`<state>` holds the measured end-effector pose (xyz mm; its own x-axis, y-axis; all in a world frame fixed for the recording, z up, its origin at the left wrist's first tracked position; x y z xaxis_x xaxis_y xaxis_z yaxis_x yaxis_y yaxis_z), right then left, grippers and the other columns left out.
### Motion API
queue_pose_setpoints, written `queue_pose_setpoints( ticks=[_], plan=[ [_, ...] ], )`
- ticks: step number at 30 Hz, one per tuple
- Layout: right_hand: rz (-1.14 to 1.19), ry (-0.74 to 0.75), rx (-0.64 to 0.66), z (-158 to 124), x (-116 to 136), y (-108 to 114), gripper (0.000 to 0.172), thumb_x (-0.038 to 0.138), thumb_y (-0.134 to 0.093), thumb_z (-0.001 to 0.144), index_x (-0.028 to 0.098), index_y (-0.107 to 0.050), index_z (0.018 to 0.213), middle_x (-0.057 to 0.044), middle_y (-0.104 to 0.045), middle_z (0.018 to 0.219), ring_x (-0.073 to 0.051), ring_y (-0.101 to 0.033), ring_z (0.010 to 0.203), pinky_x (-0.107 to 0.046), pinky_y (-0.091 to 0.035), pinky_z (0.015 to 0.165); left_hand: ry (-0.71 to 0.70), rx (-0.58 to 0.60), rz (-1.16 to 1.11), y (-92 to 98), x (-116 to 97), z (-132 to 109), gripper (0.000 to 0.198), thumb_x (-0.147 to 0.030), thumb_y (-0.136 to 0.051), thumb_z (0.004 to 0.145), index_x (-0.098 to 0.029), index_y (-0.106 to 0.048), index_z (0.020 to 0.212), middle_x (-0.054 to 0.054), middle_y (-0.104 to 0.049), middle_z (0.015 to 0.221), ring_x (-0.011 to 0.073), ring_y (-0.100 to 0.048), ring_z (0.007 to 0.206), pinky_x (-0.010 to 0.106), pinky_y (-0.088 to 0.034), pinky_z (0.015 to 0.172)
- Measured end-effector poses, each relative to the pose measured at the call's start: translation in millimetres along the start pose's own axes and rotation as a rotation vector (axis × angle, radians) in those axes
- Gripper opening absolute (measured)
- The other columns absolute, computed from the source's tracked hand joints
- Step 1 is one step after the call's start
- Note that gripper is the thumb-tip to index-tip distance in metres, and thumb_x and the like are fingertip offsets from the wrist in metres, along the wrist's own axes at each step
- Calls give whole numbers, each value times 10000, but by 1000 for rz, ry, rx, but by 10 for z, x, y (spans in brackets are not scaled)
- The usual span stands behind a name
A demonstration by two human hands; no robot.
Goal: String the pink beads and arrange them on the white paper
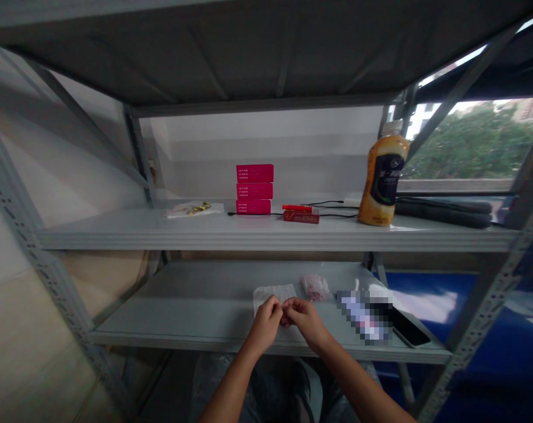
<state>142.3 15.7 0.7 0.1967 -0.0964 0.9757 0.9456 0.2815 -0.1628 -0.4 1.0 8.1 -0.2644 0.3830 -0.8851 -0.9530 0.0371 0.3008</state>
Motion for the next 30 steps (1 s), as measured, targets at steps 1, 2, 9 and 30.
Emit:
queue_pose_setpoints(
  ticks=[1, 2, 9, 30],
  plan=[
    [6, -4, -18, 1, -26, -6, 348, 511, -787, 725, 203, -631, 770, -5, -653, 591, -168, -597, 536, -314, -486, 600, 3, -7, -2, -8, 20, -3, 224, -349, -471, 938, -229, -453, 750, -25, -509, 695, 164, -512, 683, 276, -393, 660],
    [13, -8, -33, 1, -50, -14, 340, 501, -785, 719, 205, -624, 766, 1, -646, 578, -164, -589, 522, -313, -484, 593, 8, -12, -5, -16, 41, -5, 218, -345, -473, 933, -230, -451, 750, -29, -495, 686, 162, -502, 671, 276, -388, 650],
    [34, 2, -102, -7, -132, -109, 273, 433, -752, 676, 212, -609, 749, 14, -613, 528, -156, -551, 476, -295, -445, 531, 61, -53, 5, -60, 120, -18, 267, -431, -483, 912, -243, -418, 735, -28, -467, 677, 168, -506, 667, 273, -406, 647],
    [-144, 167, 22, 65, 60, 16, 139, 304, -641, 762, 233, -557, 847, 53, -579, 652, -138, -570, 521, -273, -476, 533, -128, -104, 43, 97, -71, -43, 522, -181, -596, 867, -232, -523, 1382, 114, -581, 1455, 253, -524, 1382, 449, -371, 1193]
  ],
)
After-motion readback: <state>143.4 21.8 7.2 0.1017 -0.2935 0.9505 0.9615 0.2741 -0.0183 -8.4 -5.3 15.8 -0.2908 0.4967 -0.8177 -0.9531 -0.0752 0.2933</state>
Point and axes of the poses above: each hand's wrist, its own z-axis towards the middle knuckle, its own y-axis out of the back of the hand, x = y × z, the point moved 1 cm from there along z, towards the middle knuckle
